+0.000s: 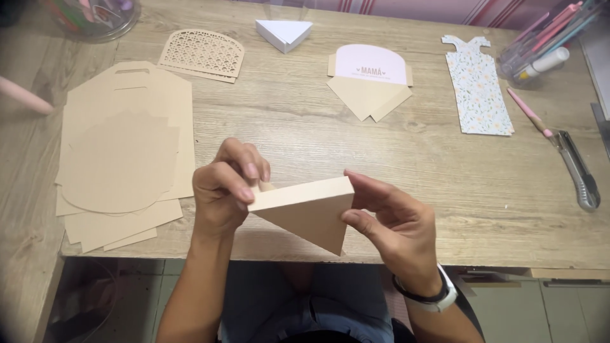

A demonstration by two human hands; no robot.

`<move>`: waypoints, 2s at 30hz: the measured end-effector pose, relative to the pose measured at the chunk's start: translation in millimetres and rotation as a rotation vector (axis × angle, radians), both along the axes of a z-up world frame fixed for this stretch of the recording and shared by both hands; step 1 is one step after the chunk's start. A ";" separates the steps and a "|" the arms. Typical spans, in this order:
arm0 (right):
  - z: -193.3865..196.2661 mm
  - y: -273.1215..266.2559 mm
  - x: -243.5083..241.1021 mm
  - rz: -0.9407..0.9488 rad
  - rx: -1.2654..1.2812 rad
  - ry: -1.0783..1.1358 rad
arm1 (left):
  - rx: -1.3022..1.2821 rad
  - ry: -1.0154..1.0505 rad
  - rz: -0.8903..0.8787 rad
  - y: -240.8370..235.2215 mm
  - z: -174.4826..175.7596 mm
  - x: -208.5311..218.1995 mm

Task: Assembling small paper gift boxes by applying glue to templates and folding them into shape

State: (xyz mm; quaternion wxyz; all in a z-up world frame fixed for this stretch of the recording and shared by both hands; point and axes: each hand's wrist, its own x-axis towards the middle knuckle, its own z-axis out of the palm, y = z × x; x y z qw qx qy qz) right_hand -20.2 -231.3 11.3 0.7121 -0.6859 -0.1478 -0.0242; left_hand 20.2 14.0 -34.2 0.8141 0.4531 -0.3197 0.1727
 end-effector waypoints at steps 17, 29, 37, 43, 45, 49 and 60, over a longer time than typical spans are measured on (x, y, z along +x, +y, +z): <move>-23.2 7.4 -6.8 -0.154 -0.251 -0.543 | -0.363 0.255 0.061 5.9 -23.8 12.1; -29.6 16.8 7.6 -0.119 -0.104 -0.458 | -0.458 0.299 0.132 -3.7 -30.6 8.4; -47.5 10.3 27.1 -0.009 0.215 -0.276 | -0.476 0.409 0.166 -7.1 -45.5 8.1; -34.3 20.2 17.9 -0.392 -0.081 -0.446 | -0.440 0.478 0.277 -22.7 -41.2 -2.8; -34.4 25.3 15.3 -0.431 -0.106 -0.426 | -0.298 0.515 0.428 -27.6 -44.7 -6.0; -49.8 5.9 29.0 -0.457 -0.102 -0.409 | 0.132 0.254 0.826 -25.5 -21.1 -10.3; 12.9 -24.5 99.1 -0.177 -0.369 -0.097 | 0.469 0.528 0.475 8.7 27.6 12.6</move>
